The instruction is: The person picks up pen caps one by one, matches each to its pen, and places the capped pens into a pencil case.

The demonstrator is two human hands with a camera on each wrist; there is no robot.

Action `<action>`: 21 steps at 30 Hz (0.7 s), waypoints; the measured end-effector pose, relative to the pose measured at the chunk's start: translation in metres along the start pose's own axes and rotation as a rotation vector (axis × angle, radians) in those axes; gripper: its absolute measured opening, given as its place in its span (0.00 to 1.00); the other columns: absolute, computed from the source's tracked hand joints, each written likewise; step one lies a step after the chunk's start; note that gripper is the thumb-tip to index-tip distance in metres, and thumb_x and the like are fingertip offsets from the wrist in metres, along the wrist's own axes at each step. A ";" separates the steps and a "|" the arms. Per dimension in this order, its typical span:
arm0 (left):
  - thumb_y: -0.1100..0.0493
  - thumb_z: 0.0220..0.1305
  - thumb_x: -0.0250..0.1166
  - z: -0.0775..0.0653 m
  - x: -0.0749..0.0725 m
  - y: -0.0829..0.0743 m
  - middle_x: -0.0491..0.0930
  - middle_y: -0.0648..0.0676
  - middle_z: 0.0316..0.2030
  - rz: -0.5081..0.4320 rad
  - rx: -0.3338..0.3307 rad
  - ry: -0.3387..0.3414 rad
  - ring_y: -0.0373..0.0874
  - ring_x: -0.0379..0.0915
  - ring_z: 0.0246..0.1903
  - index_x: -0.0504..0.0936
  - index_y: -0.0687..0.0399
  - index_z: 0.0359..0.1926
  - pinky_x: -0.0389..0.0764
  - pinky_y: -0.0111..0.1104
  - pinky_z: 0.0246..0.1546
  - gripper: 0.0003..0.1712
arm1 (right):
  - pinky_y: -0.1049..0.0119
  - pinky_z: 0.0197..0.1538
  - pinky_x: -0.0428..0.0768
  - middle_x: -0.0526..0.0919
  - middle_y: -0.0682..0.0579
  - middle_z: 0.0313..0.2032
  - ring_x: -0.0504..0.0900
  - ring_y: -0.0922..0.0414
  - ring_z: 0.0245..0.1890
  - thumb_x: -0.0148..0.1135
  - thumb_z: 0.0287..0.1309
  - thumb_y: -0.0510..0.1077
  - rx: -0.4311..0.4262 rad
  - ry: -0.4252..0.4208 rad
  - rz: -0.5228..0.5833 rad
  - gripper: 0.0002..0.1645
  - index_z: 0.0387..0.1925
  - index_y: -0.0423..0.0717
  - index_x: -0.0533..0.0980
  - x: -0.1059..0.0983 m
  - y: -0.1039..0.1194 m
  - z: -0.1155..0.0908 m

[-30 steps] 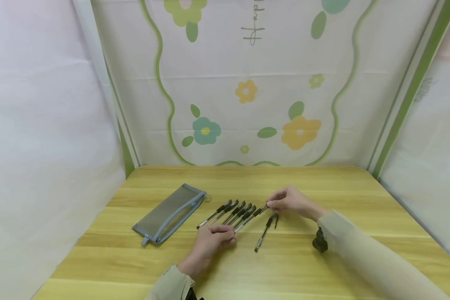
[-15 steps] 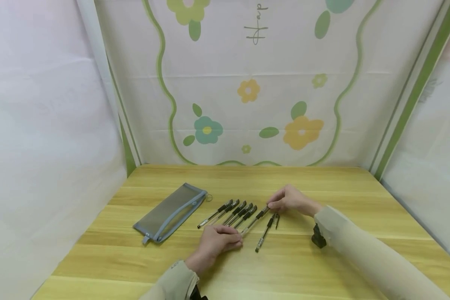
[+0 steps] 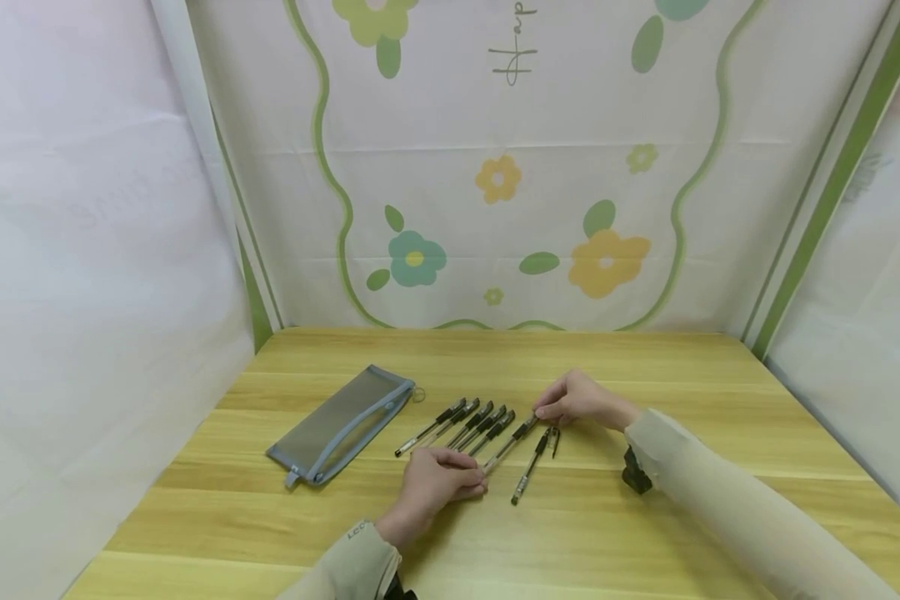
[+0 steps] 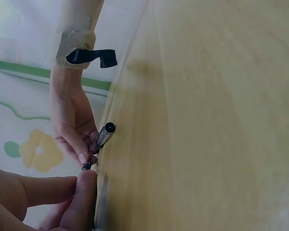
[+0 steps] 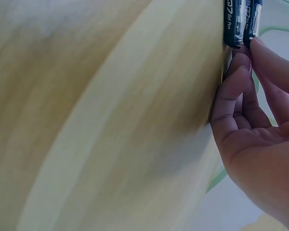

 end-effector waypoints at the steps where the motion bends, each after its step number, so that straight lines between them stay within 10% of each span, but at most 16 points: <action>1: 0.78 0.54 0.69 0.000 0.000 0.000 0.83 0.66 0.35 -0.002 0.003 0.001 0.56 0.84 0.34 0.80 0.79 0.42 0.84 0.38 0.39 0.13 | 0.58 0.37 0.85 0.87 0.44 0.35 0.85 0.50 0.33 0.68 0.58 0.35 -0.001 0.004 -0.009 0.09 0.41 0.36 0.85 0.000 0.000 0.000; 21: 0.78 0.52 0.70 -0.001 0.001 0.000 0.82 0.64 0.31 0.041 0.023 -0.020 0.57 0.84 0.31 0.80 0.77 0.40 0.85 0.38 0.36 0.13 | 0.64 0.30 0.80 0.86 0.43 0.31 0.79 0.56 0.25 0.68 0.58 0.34 -0.007 0.031 -0.044 0.05 0.37 0.36 0.85 0.006 0.002 0.003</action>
Point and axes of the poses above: each hand's wrist, its own z-axis towards the middle knuckle, its own x-axis out of the palm, y = z × x, the point moved 10 cm from there along z, towards the middle knuckle
